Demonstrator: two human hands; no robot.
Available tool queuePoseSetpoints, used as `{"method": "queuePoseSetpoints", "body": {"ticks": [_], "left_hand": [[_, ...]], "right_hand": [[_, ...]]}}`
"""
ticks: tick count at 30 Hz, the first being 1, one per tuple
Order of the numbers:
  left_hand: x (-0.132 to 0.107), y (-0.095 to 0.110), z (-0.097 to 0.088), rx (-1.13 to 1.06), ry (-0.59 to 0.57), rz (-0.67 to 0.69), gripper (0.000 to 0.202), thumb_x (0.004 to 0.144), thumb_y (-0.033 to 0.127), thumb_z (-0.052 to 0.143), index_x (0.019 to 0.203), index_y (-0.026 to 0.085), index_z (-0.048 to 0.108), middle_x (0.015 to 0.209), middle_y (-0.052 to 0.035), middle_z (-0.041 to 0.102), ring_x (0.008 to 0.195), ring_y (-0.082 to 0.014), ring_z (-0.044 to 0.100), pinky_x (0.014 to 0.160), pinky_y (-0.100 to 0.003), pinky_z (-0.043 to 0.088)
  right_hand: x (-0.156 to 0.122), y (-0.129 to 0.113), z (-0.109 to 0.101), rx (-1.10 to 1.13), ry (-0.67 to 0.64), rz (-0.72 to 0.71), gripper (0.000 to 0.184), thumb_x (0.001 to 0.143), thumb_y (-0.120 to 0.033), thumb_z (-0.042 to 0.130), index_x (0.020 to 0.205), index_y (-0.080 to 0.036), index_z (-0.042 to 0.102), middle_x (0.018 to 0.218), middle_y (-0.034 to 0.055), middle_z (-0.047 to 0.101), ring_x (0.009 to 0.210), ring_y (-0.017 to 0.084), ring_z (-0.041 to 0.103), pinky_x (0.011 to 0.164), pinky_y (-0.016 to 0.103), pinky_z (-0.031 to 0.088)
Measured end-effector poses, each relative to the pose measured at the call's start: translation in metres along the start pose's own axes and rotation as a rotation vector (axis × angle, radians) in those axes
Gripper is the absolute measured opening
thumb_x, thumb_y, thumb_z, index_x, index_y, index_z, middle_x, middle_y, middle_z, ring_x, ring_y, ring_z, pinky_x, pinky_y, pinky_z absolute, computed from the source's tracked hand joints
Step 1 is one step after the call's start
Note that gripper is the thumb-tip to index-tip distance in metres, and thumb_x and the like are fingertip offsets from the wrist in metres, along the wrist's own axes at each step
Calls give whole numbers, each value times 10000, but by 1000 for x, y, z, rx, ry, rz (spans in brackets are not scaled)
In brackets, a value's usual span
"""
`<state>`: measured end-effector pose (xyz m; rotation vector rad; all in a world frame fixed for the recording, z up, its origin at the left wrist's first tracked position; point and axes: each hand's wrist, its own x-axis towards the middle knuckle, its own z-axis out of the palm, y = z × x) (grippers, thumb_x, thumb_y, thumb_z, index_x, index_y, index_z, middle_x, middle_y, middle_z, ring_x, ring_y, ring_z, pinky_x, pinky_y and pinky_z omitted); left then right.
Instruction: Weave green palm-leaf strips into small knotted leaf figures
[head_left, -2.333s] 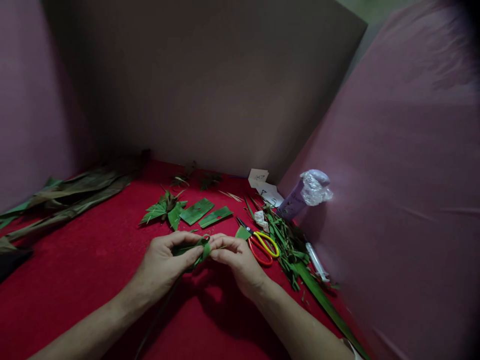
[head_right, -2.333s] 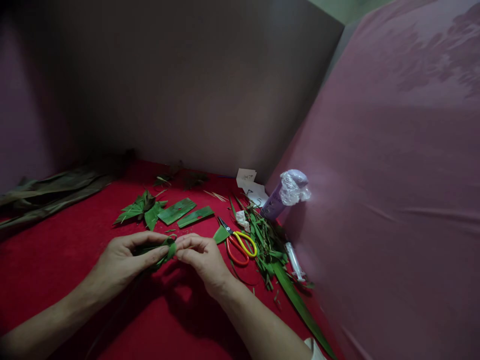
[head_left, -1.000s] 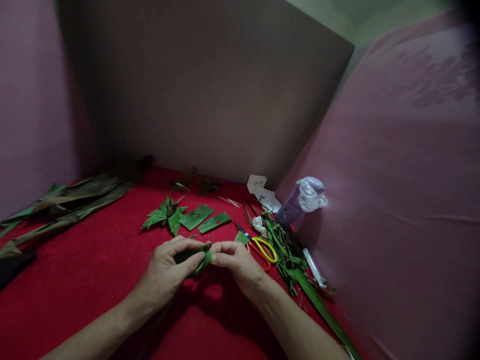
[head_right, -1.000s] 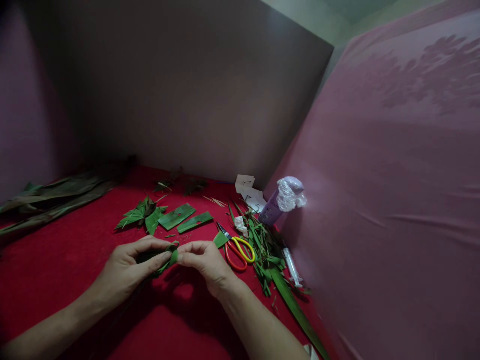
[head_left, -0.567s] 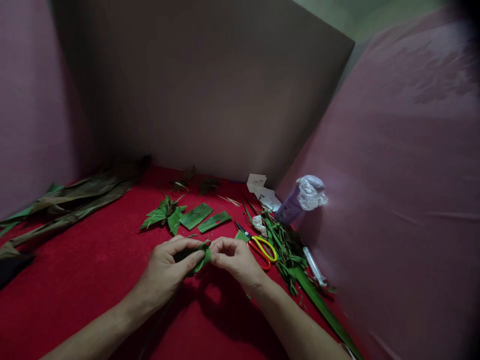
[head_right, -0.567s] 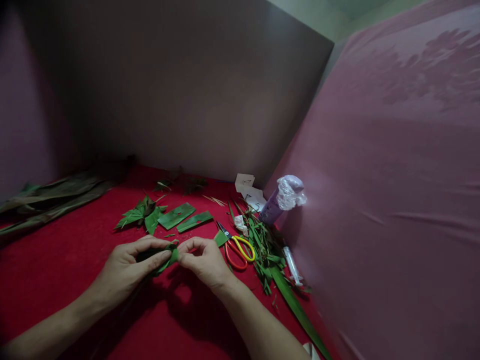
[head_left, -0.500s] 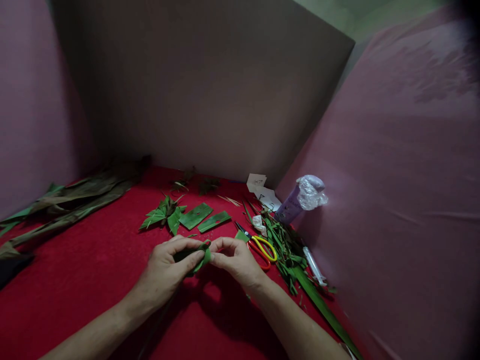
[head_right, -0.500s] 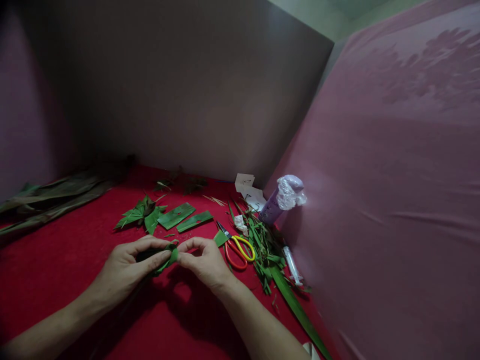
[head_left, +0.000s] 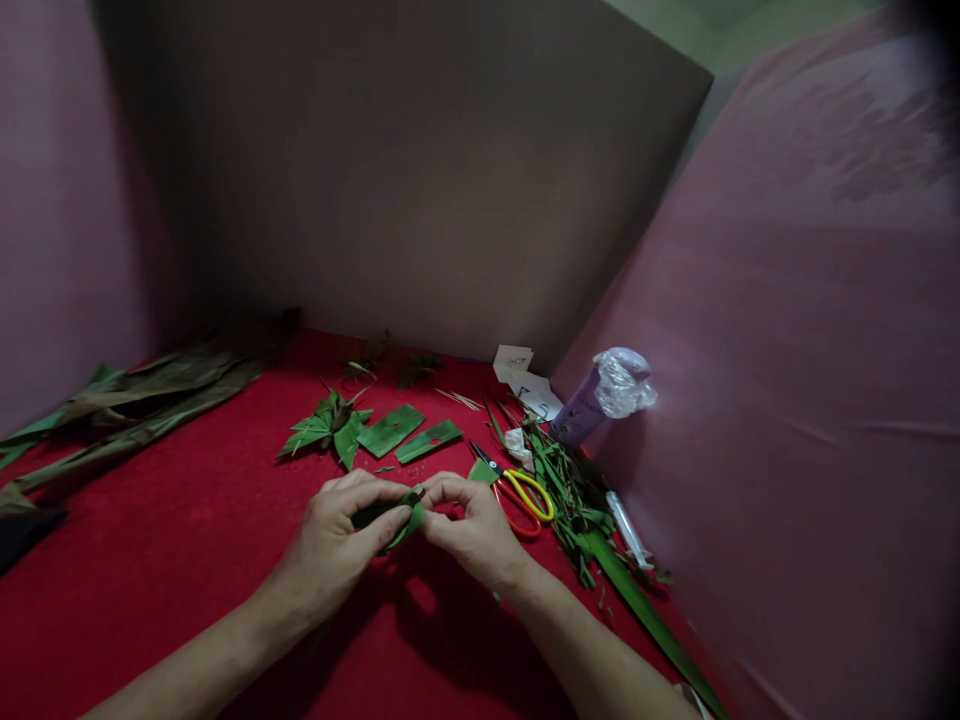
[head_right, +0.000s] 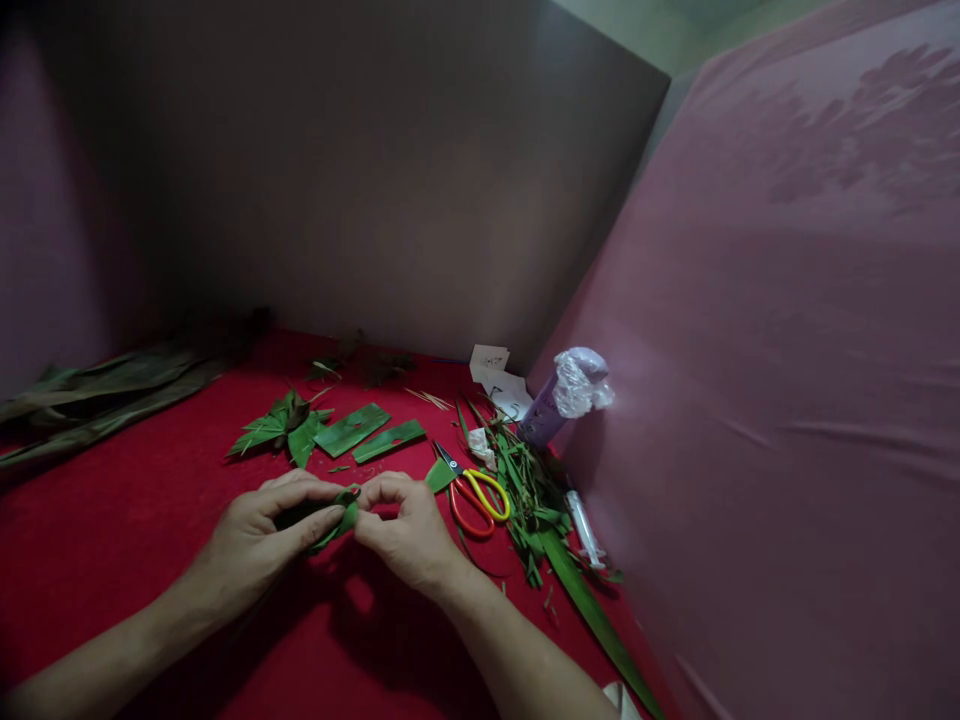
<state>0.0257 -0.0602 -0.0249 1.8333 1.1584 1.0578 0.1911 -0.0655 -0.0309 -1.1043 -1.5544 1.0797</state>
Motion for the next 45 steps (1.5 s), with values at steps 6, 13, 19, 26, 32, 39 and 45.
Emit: {"method": "queuePoseSetpoints", "body": {"ticks": [6, 13, 19, 26, 32, 39, 45], "left_hand": [[0, 0, -2, -188, 1, -145, 177, 719, 315, 635, 834, 205, 712, 748, -22, 655, 670, -167, 591, 576, -238, 448], [1, 0, -2, -88, 18, -59, 158, 729, 313, 624, 802, 199, 706, 712, -25, 625, 683, -174, 588, 582, -248, 449], [0, -1, 0, 19, 19, 20, 129, 741, 290, 614, 796, 224, 711, 714, -21, 641, 707, -177, 587, 645, -271, 443], [0, 0, -1, -159, 8, -121, 151, 716, 308, 643, 806, 206, 708, 718, -12, 630, 654, -156, 585, 563, -231, 442], [0, -1, -1, -168, 4, -135, 167, 719, 317, 633, 819, 201, 701, 681, -4, 641, 602, -147, 567, 543, -236, 425], [1, -5, 1, 115, 79, 127, 113, 747, 269, 612, 807, 213, 691, 703, -16, 638, 701, -184, 566, 659, -314, 414], [-2, -9, 0, 319, 147, 402, 135, 780, 215, 609, 906, 240, 649, 714, 4, 622, 721, -171, 534, 729, -339, 376]], "right_hand": [[0, 0, -2, -44, -46, -4, 129, 713, -180, 610, 588, -173, 577, 701, 2, 566, 698, 130, 506, 655, 235, 402], [3, 2, -4, 74, -86, 30, 121, 714, -275, 657, 668, -166, 631, 717, 2, 579, 680, 124, 511, 657, 243, 398], [1, 3, 1, 148, -54, 66, 145, 692, -230, 643, 587, -156, 576, 655, -18, 519, 602, 100, 448, 580, 226, 357], [1, -3, 0, 111, -43, 68, 125, 687, -193, 633, 585, -157, 571, 652, -20, 529, 610, 101, 460, 590, 223, 367], [3, -1, -5, 217, -78, 81, 142, 659, -264, 707, 640, -144, 632, 691, 5, 583, 658, 120, 502, 660, 252, 389], [4, 3, -1, 346, -53, 217, 229, 558, -320, 777, 608, -137, 649, 611, -19, 553, 573, 93, 451, 595, 235, 354], [2, 3, -1, 427, -69, 280, 255, 535, -317, 790, 615, -128, 639, 619, -16, 571, 554, 79, 445, 584, 225, 333]]}}
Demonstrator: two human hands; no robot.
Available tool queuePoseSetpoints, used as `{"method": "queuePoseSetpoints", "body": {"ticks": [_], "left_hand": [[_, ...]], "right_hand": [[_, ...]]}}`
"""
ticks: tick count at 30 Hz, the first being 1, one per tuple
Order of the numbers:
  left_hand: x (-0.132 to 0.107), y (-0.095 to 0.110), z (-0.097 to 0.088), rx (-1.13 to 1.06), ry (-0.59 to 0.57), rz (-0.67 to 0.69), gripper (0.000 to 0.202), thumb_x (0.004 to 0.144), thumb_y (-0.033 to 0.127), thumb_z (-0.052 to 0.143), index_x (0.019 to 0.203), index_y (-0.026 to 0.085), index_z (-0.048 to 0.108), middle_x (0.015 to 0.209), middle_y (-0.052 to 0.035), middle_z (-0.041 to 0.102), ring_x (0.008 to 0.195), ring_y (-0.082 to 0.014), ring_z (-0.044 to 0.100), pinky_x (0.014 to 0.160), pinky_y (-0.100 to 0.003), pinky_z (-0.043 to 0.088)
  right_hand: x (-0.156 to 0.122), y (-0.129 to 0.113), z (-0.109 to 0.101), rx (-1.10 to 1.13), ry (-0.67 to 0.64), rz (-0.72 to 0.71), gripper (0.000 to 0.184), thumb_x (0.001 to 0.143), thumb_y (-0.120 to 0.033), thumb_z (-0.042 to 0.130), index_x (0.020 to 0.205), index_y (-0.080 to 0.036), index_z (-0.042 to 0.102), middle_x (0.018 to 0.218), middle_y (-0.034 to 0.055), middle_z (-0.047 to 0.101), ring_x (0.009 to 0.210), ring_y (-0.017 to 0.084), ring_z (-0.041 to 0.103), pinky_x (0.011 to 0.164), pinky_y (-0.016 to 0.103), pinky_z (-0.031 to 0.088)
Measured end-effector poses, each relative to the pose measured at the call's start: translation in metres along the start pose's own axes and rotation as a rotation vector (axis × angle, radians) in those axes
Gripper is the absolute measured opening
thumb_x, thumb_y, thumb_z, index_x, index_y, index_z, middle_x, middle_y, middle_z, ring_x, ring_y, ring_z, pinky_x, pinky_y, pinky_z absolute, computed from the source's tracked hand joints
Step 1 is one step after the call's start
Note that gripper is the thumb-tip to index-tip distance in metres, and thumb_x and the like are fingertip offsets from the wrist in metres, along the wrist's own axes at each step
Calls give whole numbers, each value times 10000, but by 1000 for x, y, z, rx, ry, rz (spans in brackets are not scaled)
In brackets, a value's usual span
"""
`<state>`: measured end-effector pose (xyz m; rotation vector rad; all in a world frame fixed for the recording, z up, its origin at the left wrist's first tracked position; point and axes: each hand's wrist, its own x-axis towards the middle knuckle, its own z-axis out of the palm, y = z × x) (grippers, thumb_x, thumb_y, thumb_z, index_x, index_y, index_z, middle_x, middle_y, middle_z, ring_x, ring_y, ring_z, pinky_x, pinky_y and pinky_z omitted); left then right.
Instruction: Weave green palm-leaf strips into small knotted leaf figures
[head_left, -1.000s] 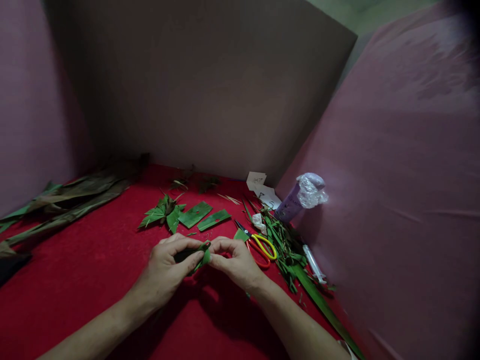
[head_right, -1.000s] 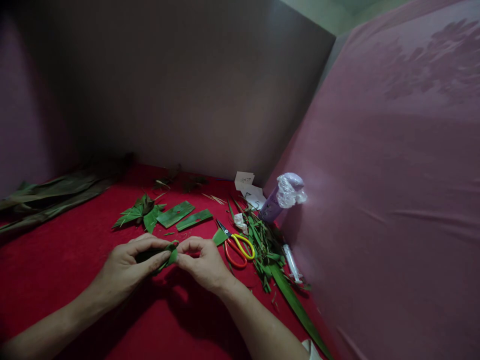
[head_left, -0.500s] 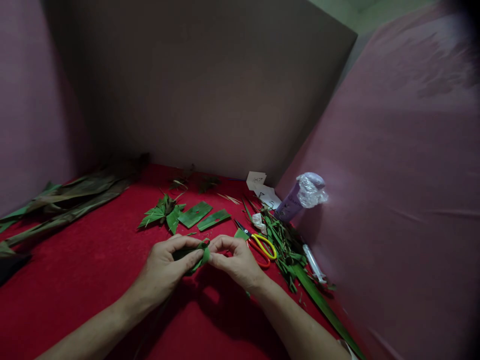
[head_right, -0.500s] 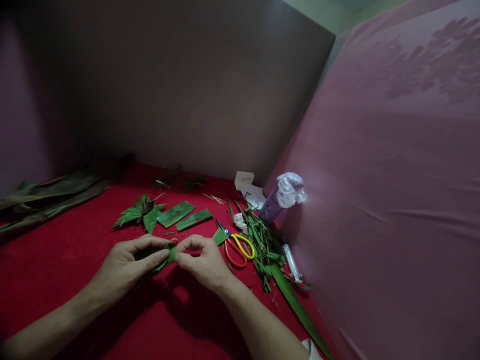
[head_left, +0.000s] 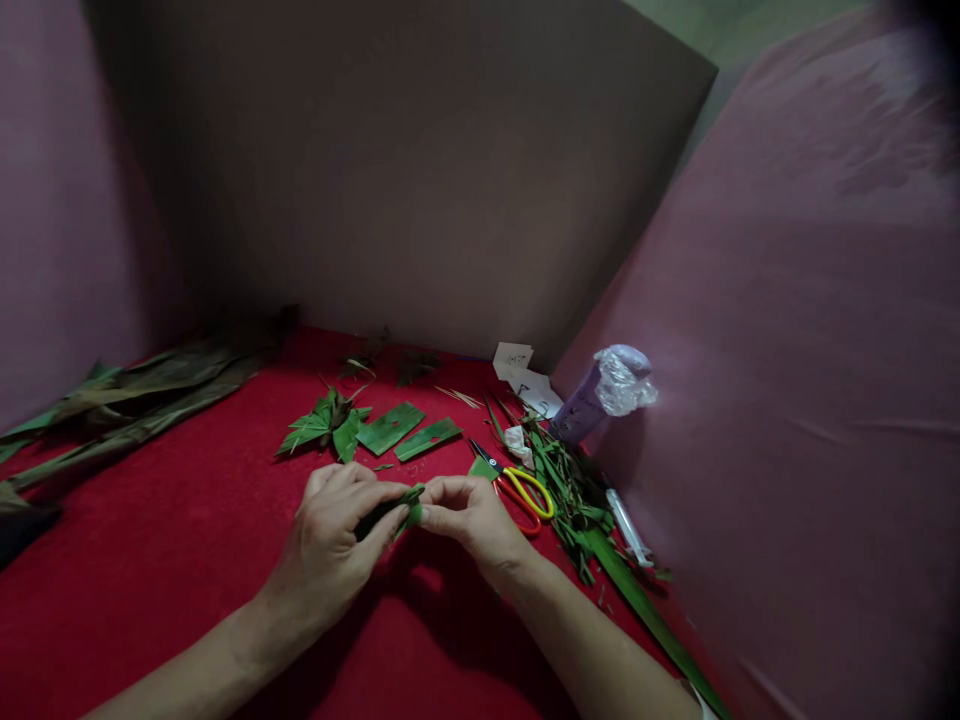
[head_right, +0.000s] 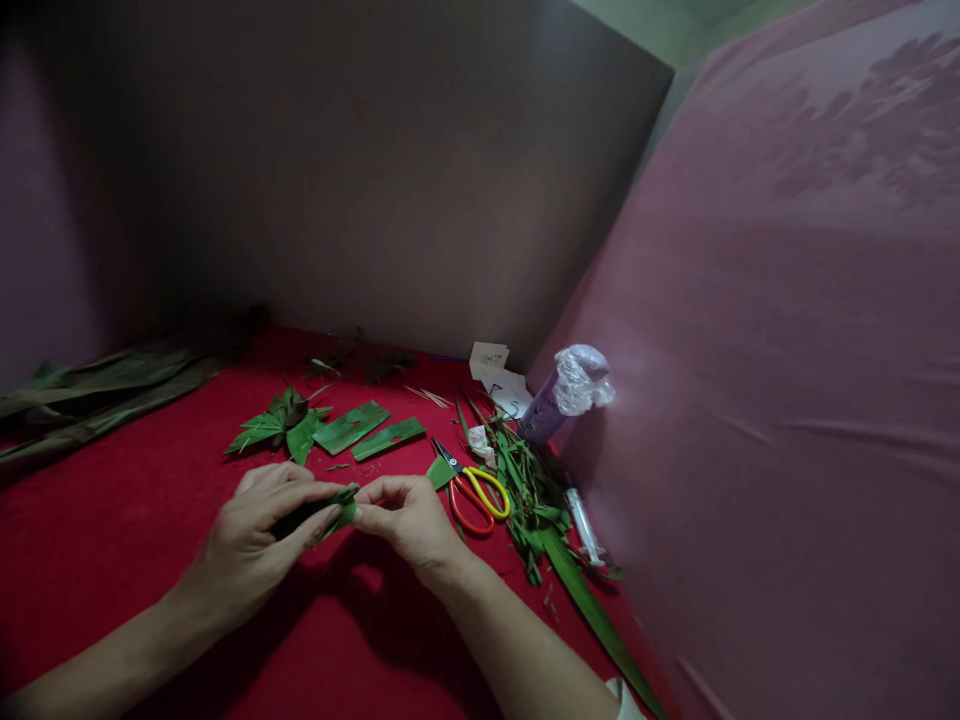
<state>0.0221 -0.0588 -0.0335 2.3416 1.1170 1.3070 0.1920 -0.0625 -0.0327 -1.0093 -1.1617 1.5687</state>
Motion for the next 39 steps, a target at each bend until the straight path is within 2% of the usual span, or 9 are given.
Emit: {"method": "queuePoseSetpoints", "body": {"ticks": [3, 6, 13, 18, 23, 29, 34, 39], "left_hand": [[-1, 1, 0, 15, 6, 32, 138, 778, 202, 610, 908, 236, 642, 704, 6, 620, 706, -166, 532, 742, -344, 369], [-1, 2, 1, -15, -3, -19, 131, 768, 215, 613, 887, 248, 657, 711, -1, 630, 723, -178, 542, 751, -348, 374], [3, 5, 2, -325, -94, -391, 137, 756, 296, 612, 843, 228, 693, 730, -18, 646, 710, -181, 581, 639, -286, 424], [4, 5, 1, -430, -64, -572, 177, 736, 296, 620, 868, 191, 675, 738, -27, 655, 702, -179, 592, 586, -259, 435], [4, 5, 1, -409, -50, -563, 175, 723, 282, 625, 861, 189, 679, 765, -34, 664, 743, -186, 603, 602, -255, 446], [4, 4, 1, -428, -76, -571, 193, 711, 311, 635, 856, 192, 681, 731, -23, 652, 618, -153, 582, 529, -238, 434], [3, 1, 1, -425, -84, -579, 171, 672, 280, 674, 826, 210, 692, 705, -8, 653, 574, -141, 566, 527, -230, 434], [4, 5, 0, -444, -21, -575, 134, 633, 266, 715, 762, 227, 712, 679, -1, 656, 543, -134, 548, 502, -217, 413]], "right_hand": [[0, 0, 2, 7, 14, -3, 249, 541, -303, 783, 612, -126, 623, 618, -17, 568, 547, 75, 438, 575, 218, 324], [-1, 1, 5, -19, 47, -14, 231, 568, -291, 750, 581, -130, 584, 566, -35, 525, 511, 64, 391, 540, 207, 296], [-1, -1, 4, -94, 35, -60, 167, 607, -246, 681, 579, -136, 560, 576, -33, 499, 528, 72, 376, 532, 208, 285], [-2, -3, 3, -146, 34, -61, 152, 653, -280, 664, 649, -140, 606, 596, -27, 513, 548, 80, 393, 545, 215, 306], [-2, 2, 4, -111, 25, -69, 198, 643, -309, 706, 692, -154, 593, 595, -35, 522, 527, 76, 399, 541, 211, 330], [-2, 2, 3, 20, -30, -43, 198, 614, -287, 737, 687, -155, 609, 666, -15, 561, 600, 93, 467, 613, 225, 368], [-2, 0, 4, -22, -56, -100, 186, 625, -291, 726, 657, -160, 598, 666, -17, 539, 611, 100, 466, 622, 230, 376], [-3, -3, 5, -79, -12, -136, 148, 651, -285, 696, 669, -161, 616, 671, -14, 539, 616, 104, 462, 623, 233, 375]]}}
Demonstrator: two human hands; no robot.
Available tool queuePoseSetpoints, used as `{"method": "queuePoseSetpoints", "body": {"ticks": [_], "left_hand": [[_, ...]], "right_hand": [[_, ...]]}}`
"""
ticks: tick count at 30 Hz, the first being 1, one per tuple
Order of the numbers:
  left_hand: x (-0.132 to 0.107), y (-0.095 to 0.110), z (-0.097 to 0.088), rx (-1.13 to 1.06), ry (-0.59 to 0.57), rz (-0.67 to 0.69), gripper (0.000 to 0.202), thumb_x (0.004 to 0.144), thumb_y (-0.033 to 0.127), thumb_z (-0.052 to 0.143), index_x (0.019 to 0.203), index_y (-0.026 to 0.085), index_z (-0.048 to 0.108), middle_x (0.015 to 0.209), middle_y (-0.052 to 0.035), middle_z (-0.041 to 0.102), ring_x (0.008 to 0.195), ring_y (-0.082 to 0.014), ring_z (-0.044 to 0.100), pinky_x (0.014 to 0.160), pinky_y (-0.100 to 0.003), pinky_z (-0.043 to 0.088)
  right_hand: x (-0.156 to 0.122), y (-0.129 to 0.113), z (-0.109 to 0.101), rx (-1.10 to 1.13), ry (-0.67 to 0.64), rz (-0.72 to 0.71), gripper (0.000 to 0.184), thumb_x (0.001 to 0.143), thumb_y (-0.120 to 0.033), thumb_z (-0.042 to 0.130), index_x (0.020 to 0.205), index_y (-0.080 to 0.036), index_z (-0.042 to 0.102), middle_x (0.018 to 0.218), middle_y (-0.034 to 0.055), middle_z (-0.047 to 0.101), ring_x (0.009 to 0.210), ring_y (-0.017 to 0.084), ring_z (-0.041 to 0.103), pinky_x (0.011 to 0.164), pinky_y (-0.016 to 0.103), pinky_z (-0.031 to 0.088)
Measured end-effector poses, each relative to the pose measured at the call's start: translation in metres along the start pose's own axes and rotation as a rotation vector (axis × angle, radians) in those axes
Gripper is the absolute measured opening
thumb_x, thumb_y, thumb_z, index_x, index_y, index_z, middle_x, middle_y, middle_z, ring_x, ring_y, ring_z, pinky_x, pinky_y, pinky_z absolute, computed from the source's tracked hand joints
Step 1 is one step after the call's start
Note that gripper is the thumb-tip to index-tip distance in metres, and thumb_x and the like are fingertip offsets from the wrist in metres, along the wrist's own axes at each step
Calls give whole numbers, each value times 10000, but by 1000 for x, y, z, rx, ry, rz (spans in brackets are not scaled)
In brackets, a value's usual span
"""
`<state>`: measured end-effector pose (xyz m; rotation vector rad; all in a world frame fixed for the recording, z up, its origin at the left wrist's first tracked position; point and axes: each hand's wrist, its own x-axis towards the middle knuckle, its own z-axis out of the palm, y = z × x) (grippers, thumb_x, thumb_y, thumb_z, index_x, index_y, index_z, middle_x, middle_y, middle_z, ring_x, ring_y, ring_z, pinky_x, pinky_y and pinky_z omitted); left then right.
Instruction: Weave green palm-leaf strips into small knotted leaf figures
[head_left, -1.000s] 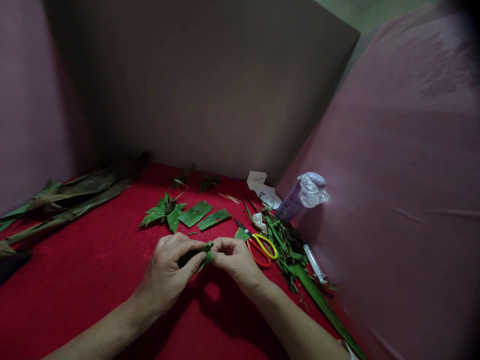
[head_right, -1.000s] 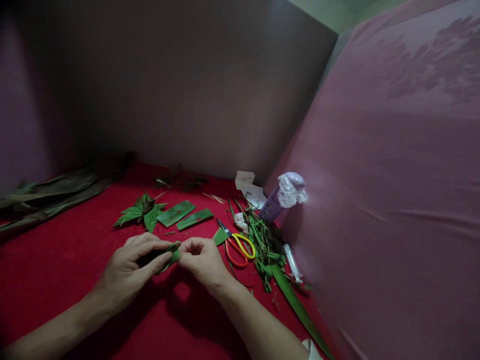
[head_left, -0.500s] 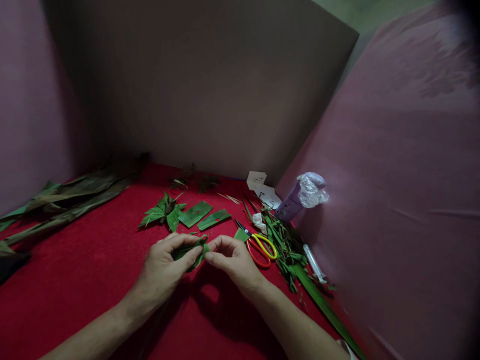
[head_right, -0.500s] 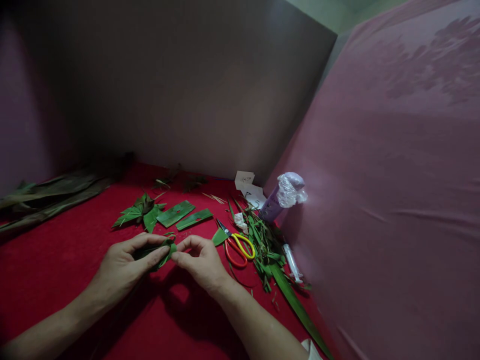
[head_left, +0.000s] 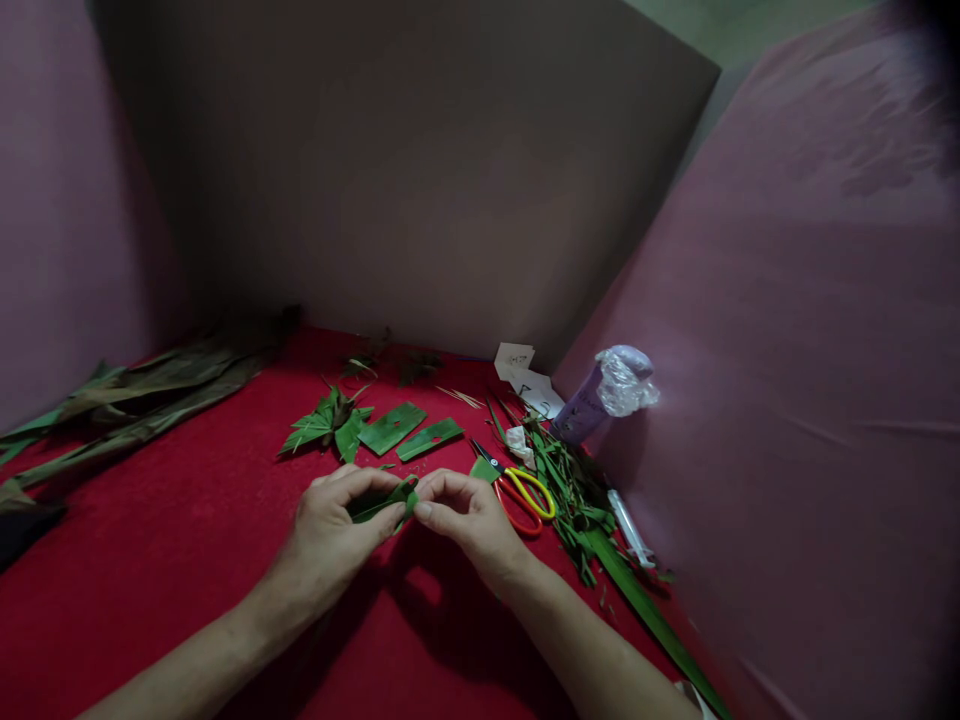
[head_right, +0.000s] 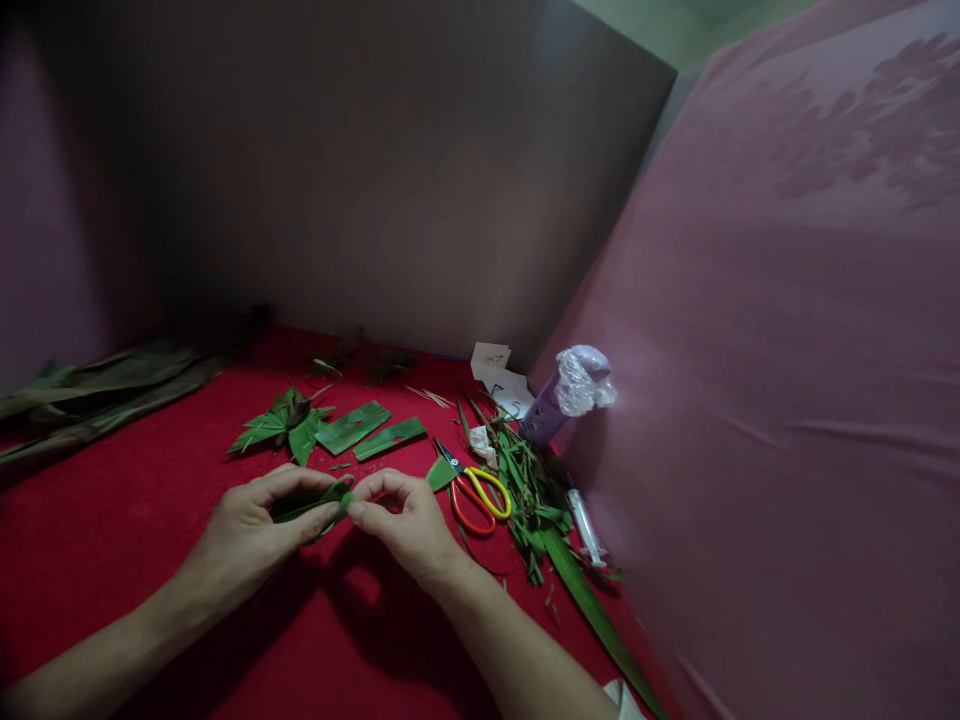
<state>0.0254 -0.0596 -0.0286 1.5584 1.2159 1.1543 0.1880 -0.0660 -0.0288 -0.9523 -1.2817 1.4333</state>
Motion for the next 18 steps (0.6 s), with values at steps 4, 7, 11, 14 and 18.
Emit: {"method": "queuePoseSetpoints", "body": {"ticks": [4, 7, 11, 14, 18], "left_hand": [[3, 8, 0, -206, -50, -162, 120, 594, 234, 745, 698, 201, 695, 573, 32, 623, 495, -112, 521, 479, -200, 385], [6, 11, -3, -370, -138, -352, 154, 576, 214, 766, 678, 169, 661, 556, 37, 625, 479, -90, 522, 473, -178, 374], [7, 8, -6, -624, -264, -547, 173, 608, 193, 756, 704, 167, 615, 521, 49, 596, 419, -63, 495, 424, -155, 351], [6, 4, -7, -787, -364, -600, 157, 638, 142, 728, 745, 167, 616, 576, 31, 608, 466, -70, 530, 473, -165, 404], [5, 2, -8, -857, -435, -619, 124, 669, 108, 697, 774, 141, 640, 669, -17, 641, 579, -102, 597, 599, -208, 478]], "right_hand": [[-1, -1, 1, -41, 15, -28, 96, 672, -265, 662, 678, -173, 635, 675, -8, 549, 632, 116, 474, 619, 237, 388], [-1, 0, 0, -94, 37, -101, 38, 688, -212, 636, 701, -184, 658, 725, 3, 575, 665, 124, 499, 630, 244, 402], [-5, -4, 0, -240, 66, -266, 109, 718, -149, 596, 742, -202, 688, 744, 11, 588, 731, 141, 534, 699, 272, 421], [-9, -11, 4, -356, 92, -360, 116, 730, -130, 597, 756, -208, 680, 749, 10, 596, 780, 153, 549, 751, 296, 427], [-15, -20, 8, -558, 81, -481, 133, 749, -103, 584, 800, -207, 647, 773, 13, 613, 794, 159, 550, 763, 312, 427]]}}
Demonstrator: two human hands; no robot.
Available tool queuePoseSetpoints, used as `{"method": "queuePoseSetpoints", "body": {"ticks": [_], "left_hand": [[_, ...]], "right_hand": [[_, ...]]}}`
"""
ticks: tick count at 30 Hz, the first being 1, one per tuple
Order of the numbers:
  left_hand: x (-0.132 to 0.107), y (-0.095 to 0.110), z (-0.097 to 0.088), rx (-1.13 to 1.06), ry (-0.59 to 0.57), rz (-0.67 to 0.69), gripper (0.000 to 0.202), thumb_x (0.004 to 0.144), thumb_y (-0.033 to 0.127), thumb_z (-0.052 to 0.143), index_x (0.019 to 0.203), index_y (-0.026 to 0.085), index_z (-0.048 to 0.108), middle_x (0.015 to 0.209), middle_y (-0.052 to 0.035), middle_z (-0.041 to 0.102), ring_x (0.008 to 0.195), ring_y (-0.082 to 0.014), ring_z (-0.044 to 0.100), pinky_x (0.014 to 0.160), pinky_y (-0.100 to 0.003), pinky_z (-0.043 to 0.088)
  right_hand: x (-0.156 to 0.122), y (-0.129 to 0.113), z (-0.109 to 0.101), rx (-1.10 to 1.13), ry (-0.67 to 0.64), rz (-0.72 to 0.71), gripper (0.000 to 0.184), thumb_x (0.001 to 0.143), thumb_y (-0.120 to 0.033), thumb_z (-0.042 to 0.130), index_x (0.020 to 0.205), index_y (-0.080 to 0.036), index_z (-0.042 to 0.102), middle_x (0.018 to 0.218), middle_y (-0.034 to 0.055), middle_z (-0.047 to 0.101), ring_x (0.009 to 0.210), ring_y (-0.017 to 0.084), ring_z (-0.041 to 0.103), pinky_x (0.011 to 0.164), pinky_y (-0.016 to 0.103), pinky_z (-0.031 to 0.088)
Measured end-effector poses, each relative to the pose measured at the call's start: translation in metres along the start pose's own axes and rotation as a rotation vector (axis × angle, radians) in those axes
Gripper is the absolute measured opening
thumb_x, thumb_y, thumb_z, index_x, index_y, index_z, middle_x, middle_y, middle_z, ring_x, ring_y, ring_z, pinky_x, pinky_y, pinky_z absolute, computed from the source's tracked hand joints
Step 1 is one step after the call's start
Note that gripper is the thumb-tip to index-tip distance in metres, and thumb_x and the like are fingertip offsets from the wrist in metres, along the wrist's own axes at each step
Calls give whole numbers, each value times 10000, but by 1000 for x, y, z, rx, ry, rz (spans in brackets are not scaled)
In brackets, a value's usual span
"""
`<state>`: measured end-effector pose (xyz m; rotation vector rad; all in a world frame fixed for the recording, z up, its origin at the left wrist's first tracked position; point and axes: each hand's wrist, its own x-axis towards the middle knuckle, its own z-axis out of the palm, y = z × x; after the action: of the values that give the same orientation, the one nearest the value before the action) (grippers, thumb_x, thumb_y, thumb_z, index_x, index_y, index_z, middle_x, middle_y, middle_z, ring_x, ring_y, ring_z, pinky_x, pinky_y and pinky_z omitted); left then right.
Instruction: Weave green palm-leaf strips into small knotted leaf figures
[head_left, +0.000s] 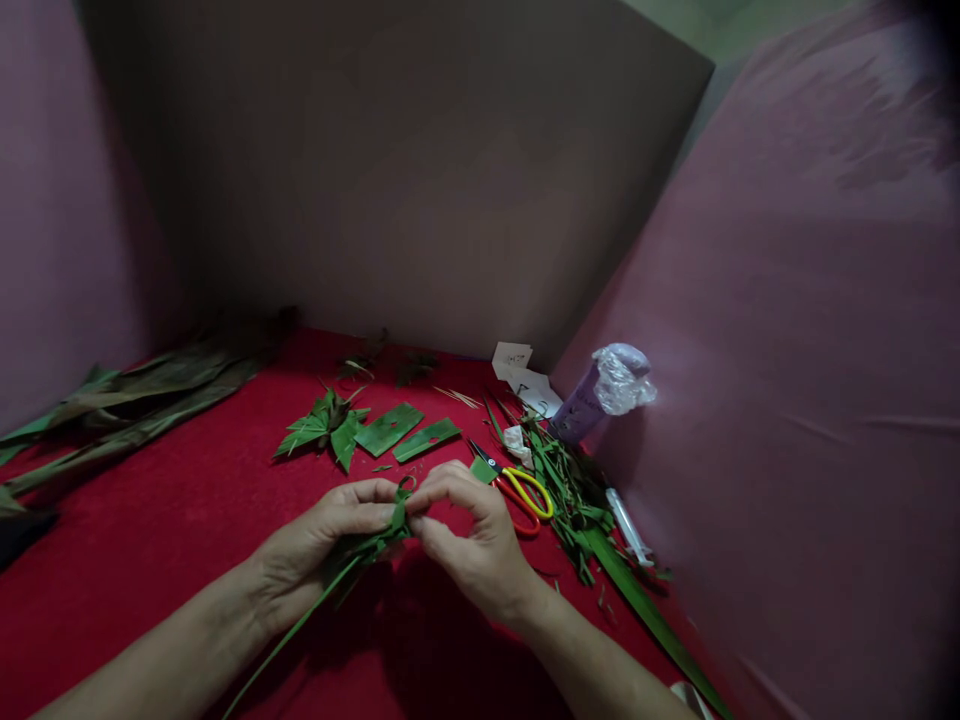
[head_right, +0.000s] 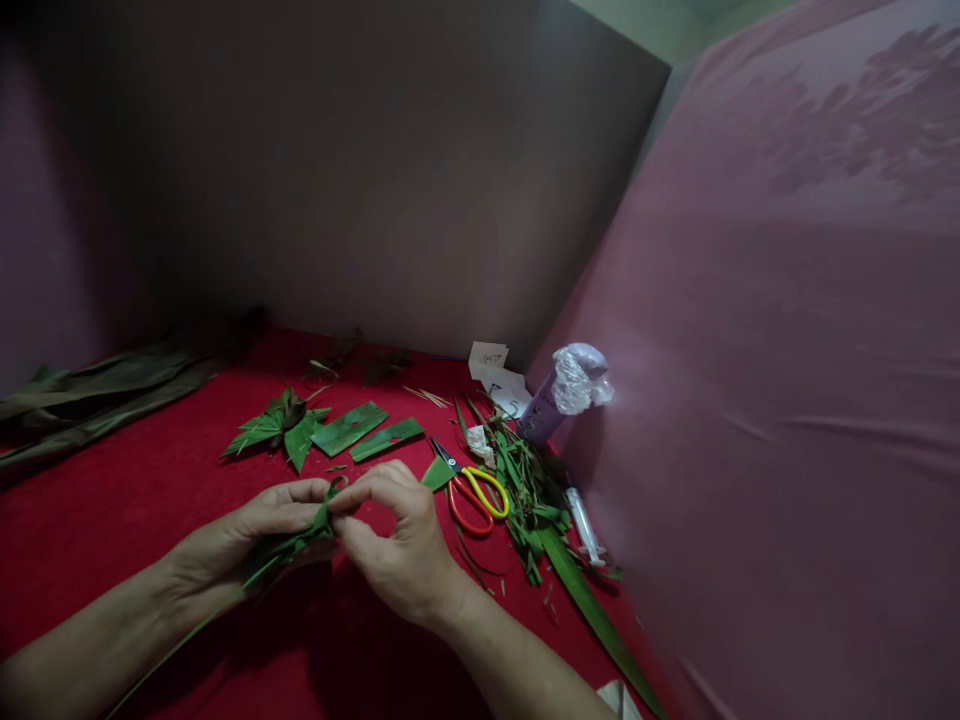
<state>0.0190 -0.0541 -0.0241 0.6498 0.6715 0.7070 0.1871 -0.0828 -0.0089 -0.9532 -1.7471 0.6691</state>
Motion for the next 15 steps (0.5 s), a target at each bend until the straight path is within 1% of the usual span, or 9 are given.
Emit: {"method": "queuePoseSetpoints", "body": {"ticks": [2, 5, 8, 10, 12, 15], "left_hand": [[1, -1, -1, -7, -11, 3, 109, 675, 105, 696, 766, 133, 642, 681, -26, 642, 622, -115, 614, 641, -218, 488], [2, -3, -2, -19, -23, 26, 105, 686, 107, 695, 766, 139, 635, 685, -21, 639, 648, -118, 619, 658, -217, 489], [4, -5, -3, -4, -13, 37, 90, 707, 115, 685, 762, 147, 621, 688, -14, 632, 641, -109, 611, 647, -211, 484], [5, -6, -3, 10, 4, 49, 90, 709, 121, 689, 748, 150, 613, 663, -1, 617, 619, -98, 599, 632, -202, 479], [5, -7, -3, 22, 16, 67, 97, 702, 124, 698, 737, 151, 612, 643, 11, 604, 593, -86, 585, 610, -187, 471], [5, -6, -1, 24, 32, 84, 112, 685, 121, 710, 744, 151, 619, 661, 11, 614, 588, -82, 581, 595, -178, 466]], "right_hand": [[0, -2, -2, -142, -13, -98, 131, 774, -116, 561, 834, -205, 637, 782, 23, 620, 788, 166, 540, 752, 326, 417], [-1, -3, -6, -404, -26, -266, 118, 804, -153, 547, 873, -203, 628, 818, 36, 638, 817, 182, 526, 751, 349, 383], [-1, -3, -8, -616, -47, -413, 118, 817, -148, 524, 849, -208, 621, 792, 25, 652, 843, 190, 530, 748, 352, 354], [-1, -3, -7, -705, -51, -460, 127, 824, -143, 502, 831, -205, 612, 764, 24, 652, 847, 193, 536, 745, 354, 345], [-1, -3, -5, -743, -36, -475, 122, 827, -145, 490, 822, -196, 600, 759, 26, 651, 842, 193, 537, 746, 353, 346], [-1, 1, -2, -699, 16, -466, 94, 809, -135, 494, 795, -178, 576, 757, 29, 643, 813, 184, 531, 743, 343, 363]]}}
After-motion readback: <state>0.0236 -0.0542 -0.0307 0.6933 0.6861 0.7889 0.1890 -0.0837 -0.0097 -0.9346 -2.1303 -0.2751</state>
